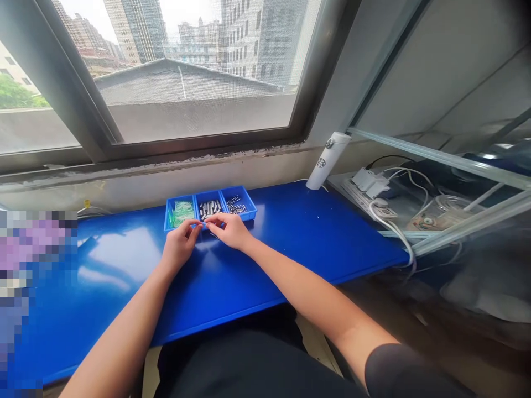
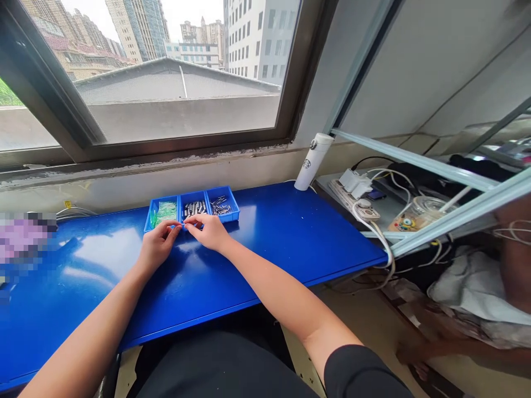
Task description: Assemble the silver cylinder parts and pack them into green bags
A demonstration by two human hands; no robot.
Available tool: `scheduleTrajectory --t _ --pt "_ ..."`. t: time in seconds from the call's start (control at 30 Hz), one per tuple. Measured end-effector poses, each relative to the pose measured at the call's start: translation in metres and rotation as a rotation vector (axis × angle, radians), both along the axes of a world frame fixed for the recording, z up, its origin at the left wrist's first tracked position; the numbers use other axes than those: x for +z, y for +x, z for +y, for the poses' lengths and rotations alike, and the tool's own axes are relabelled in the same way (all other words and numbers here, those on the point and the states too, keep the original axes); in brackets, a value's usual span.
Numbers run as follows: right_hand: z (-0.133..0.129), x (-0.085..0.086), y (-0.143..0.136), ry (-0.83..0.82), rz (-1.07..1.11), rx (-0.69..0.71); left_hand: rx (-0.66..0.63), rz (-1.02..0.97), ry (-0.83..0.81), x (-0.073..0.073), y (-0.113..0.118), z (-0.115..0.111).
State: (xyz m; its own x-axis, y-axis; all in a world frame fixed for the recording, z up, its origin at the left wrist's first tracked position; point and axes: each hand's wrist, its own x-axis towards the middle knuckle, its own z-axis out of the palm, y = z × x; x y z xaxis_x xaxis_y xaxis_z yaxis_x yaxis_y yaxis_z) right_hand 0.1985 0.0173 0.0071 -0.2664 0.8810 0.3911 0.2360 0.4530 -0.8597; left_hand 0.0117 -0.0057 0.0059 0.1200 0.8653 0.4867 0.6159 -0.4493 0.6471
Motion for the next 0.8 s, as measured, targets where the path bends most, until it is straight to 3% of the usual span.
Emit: scheduleTrajectory --t 0.8 --pt "0.0005 0.0000 -0.0002 0.052 -0.026 0.017 0.010 0.030 -0.005 -0.0015 -0.0002 0.0027"
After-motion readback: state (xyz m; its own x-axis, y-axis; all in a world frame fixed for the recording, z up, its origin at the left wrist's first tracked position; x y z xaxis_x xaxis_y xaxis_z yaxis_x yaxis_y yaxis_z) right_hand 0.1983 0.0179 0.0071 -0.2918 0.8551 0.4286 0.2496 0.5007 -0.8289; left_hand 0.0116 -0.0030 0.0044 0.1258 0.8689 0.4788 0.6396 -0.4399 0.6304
